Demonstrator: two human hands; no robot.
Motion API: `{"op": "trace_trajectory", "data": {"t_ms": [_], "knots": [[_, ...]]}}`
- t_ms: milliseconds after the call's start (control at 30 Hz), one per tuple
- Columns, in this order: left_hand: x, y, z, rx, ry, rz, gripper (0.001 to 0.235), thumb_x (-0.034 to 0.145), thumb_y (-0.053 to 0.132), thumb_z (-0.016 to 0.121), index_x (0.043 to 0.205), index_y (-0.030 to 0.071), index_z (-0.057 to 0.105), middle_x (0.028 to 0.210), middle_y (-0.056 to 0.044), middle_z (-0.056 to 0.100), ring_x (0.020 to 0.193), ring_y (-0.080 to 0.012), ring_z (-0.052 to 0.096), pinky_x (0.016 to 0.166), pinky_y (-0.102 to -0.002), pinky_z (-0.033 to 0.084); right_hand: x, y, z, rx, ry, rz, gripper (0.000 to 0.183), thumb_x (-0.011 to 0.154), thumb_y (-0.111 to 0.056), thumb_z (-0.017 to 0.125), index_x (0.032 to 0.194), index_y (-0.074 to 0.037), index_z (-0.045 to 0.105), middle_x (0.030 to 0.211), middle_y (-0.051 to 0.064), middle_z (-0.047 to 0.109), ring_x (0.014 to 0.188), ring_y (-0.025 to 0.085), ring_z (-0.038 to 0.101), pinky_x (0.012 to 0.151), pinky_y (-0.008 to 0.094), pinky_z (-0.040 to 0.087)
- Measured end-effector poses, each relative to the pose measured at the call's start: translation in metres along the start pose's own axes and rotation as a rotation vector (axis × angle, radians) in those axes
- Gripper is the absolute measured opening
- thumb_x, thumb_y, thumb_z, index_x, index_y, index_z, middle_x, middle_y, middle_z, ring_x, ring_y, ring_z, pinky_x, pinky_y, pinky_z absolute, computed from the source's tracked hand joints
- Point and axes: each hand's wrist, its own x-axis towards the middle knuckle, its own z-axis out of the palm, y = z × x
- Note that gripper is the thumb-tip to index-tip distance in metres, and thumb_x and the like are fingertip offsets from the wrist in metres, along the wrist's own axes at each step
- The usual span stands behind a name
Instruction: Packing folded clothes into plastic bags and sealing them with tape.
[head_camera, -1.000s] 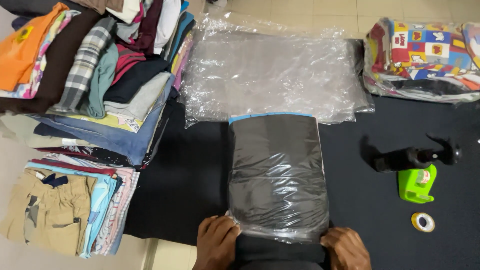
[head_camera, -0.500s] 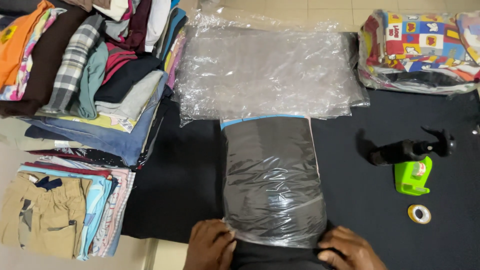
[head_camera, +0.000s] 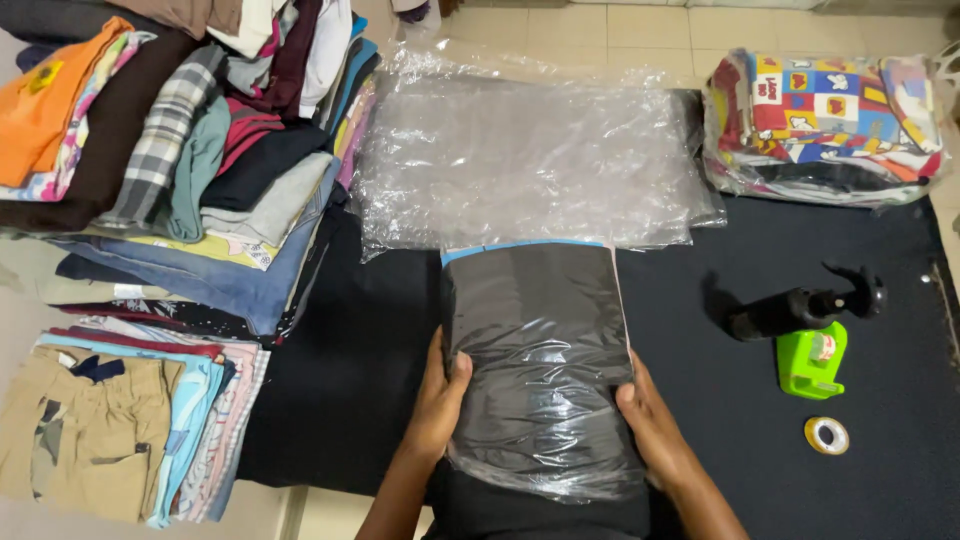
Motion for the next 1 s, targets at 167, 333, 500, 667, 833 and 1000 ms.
{"op": "trace_trajectory", "data": {"t_ms": [167, 333, 500, 667, 833, 1000], "knots": [[-0.007, -0.005, 0.004, -0.065, 0.003, 0.003, 0.087, 0.094, 0.049, 0.059, 0.160, 0.005, 0.023, 0.157, -0.017, 0.045, 0.143, -0.0274, 0.043, 0.117, -0.040, 0.034, -0.008, 0.024, -0.004, 0.053, -0.012, 0.029, 0.110, 0.076, -0.067, 0.061, 0.163, -0.017, 0.019, 0.162, 0.015, 0.036, 0.148, 0.031, 0.036, 0.115, 0.048, 0.035], [-0.019, -0.019, 0.002, 0.036, -0.005, -0.067, 0.087, 0.095, 0.047, 0.059, 0.160, 0.006, 0.019, 0.158, -0.016, 0.041, 0.144, -0.0259, 0.040, 0.117, -0.039, 0.031, -0.023, 0.036, -0.005, -0.078, 0.013, -0.127, 0.110, 0.078, -0.066, 0.065, 0.163, -0.012, 0.019, 0.165, 0.015, 0.033, 0.152, 0.028, 0.029, 0.119, 0.045, 0.028], [-0.031, -0.034, 0.001, 0.002, -0.027, 0.045, 0.083, 0.098, 0.043, 0.058, 0.158, 0.002, 0.019, 0.155, -0.018, 0.045, 0.143, -0.0282, 0.044, 0.118, -0.039, 0.032, -0.037, 0.056, -0.006, -0.060, -0.004, -0.121, 0.117, 0.074, -0.063, 0.072, 0.163, -0.012, 0.015, 0.164, 0.015, 0.030, 0.151, 0.027, 0.029, 0.118, 0.044, 0.029], [-0.046, -0.041, -0.001, 0.015, -0.041, 0.034, 0.080, 0.097, 0.042, 0.056, 0.157, 0.000, 0.024, 0.153, -0.018, 0.048, 0.140, -0.0275, 0.048, 0.116, -0.039, 0.035, -0.038, 0.102, -0.024, -0.053, -0.054, -0.144, 0.118, 0.074, -0.060, 0.075, 0.162, -0.009, 0.015, 0.162, 0.018, 0.034, 0.150, 0.030, 0.033, 0.118, 0.044, 0.029], [-0.045, -0.092, -0.018, 0.058, -0.095, -0.073, 0.077, 0.097, 0.044, 0.056, 0.156, 0.002, 0.028, 0.150, -0.017, 0.053, 0.138, -0.0276, 0.051, 0.115, -0.039, 0.038, -0.040, 0.079, -0.033, -0.074, -0.133, -0.028, 0.114, 0.075, -0.054, 0.076, 0.161, -0.009, 0.016, 0.162, 0.018, 0.037, 0.150, 0.028, 0.034, 0.119, 0.044, 0.029], [-0.028, -0.017, -0.025, -0.080, -0.160, -0.026, 0.079, 0.097, 0.052, 0.051, 0.158, 0.007, 0.031, 0.154, -0.013, 0.049, 0.141, -0.0252, 0.045, 0.115, -0.037, 0.033, -0.006, 0.036, -0.058, -0.288, -0.138, -0.018, 0.104, 0.082, -0.065, 0.060, 0.163, -0.011, 0.025, 0.157, 0.019, 0.047, 0.146, 0.028, 0.043, 0.118, 0.044, 0.034]]}}
